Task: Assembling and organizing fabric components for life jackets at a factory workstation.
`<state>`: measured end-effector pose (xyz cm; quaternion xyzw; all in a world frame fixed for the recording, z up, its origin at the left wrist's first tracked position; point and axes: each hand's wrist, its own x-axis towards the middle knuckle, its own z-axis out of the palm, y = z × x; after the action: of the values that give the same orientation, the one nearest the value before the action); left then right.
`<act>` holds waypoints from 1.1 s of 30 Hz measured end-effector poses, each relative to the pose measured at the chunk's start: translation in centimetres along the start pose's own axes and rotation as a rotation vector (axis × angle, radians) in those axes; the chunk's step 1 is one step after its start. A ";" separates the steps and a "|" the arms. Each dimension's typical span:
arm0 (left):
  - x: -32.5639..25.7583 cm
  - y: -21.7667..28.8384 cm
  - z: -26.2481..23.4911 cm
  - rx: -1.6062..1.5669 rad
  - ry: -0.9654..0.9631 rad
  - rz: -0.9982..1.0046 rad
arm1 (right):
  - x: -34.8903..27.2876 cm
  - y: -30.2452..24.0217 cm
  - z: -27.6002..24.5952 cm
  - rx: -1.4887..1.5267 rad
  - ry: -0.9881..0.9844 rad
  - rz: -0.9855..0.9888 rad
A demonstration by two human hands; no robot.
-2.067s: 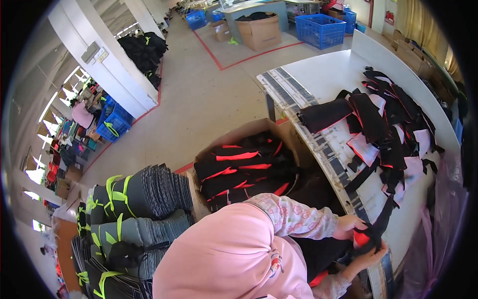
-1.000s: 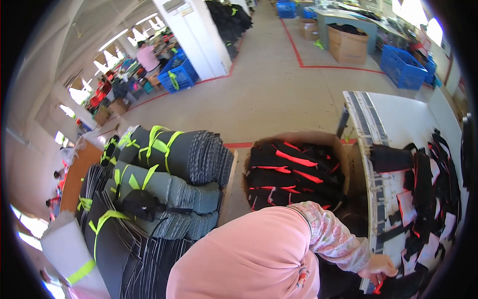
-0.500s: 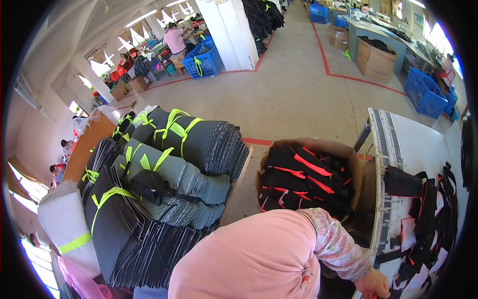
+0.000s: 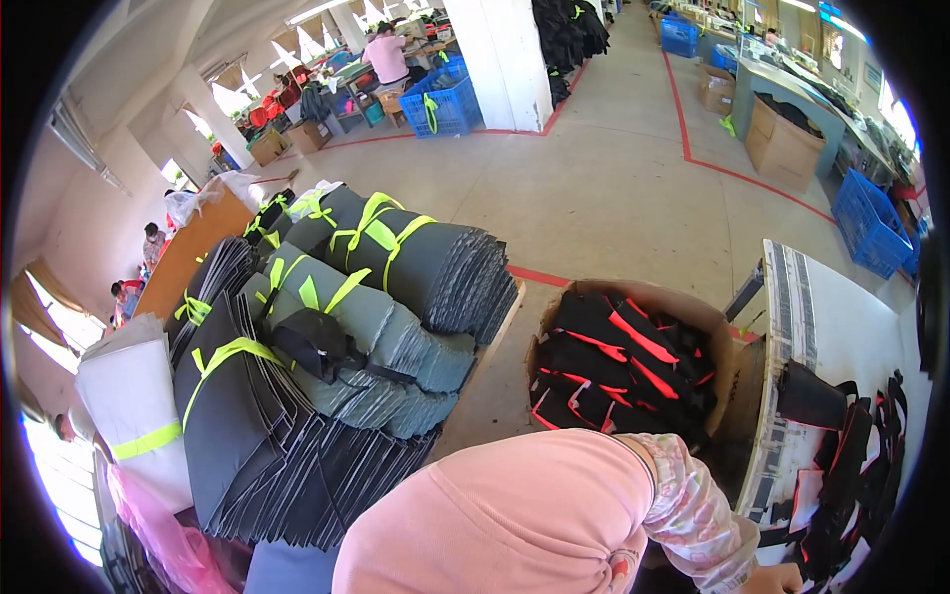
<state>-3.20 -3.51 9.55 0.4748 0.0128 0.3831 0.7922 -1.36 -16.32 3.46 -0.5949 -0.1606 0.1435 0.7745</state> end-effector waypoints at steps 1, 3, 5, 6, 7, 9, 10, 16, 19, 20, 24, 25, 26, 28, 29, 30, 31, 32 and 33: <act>0.0 0.0 -0.5 0.058 -0.022 0.024 | -0.1 -0.1 0.1 0.025 -0.001 0.027; -0.5 0.0 -1.5 0.229 -0.021 0.035 | -0.1 -0.2 0.4 0.075 -0.006 0.085; -0.5 -1.3 -2.9 0.382 0.030 0.150 | 0.0 -0.2 0.9 0.131 -0.027 0.149; -0.3 -2.0 -3.4 0.525 0.071 0.257 | 0.0 -0.1 1.1 0.158 -0.039 0.182; 0.2 -1.3 -1.7 0.469 0.024 0.250 | -0.3 -2.4 0.2 0.156 0.020 0.166; 1.0 1.3 -1.8 0.681 0.144 0.966 | -0.3 -0.9 -0.6 -0.155 -0.089 -0.162; 1.1 0.2 -2.3 0.676 0.144 0.963 | -0.4 -0.3 -1.1 -0.463 -0.188 -0.498; -0.1 -1.7 -3.6 0.584 -0.445 0.094 | -3.0 -2.9 3.1 -0.729 0.025 -0.028; -1.0 -0.2 -5.0 0.714 -0.392 -0.256 | -2.5 -0.8 0.6 -0.632 -0.002 -0.035; -1.4 -1.0 -5.2 0.638 -0.436 -0.304 | -2.2 -0.7 0.2 -0.581 -0.078 -0.094; -1.1 -3.5 -4.7 0.367 -0.504 -0.462 | -1.2 -2.2 -0.2 -0.740 -0.067 -0.111; -0.9 -4.3 -4.2 0.384 -0.515 -0.435 | -1.0 -2.5 -0.3 -0.781 -0.045 -0.132; -0.5 -5.3 -3.4 0.400 -0.514 -0.400 | -0.6 -2.7 -1.0 -0.815 -0.040 -0.124; 0.6 -6.9 -1.5 0.563 -0.479 -0.177 | -0.7 -2.8 -2.3 -0.862 -0.012 -0.031; 1.1 -7.9 -0.5 0.654 -0.457 -0.123 | -0.7 -2.4 -3.0 -0.906 0.009 -0.024; 1.6 -9.0 0.3 0.746 -0.428 -0.063 | -1.0 -2.2 -3.6 -0.947 0.023 -0.016; 2.1 -10.0 0.9 0.854 -0.401 0.047 | -1.4 -2.7 -3.7 -1.033 0.024 -0.023; 3.5 -10.9 1.4 0.900 -0.317 0.221 | -2.0 -2.8 -3.8 -1.025 0.053 -0.019; 5.3 -11.4 1.2 0.938 -0.235 0.179 | -2.8 -2.8 -4.0 -0.827 -0.002 0.044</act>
<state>7.82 -4.02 3.35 0.8198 0.0536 0.3463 0.4530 -2.09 -21.66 4.95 -0.8590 -0.1929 0.0839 0.4668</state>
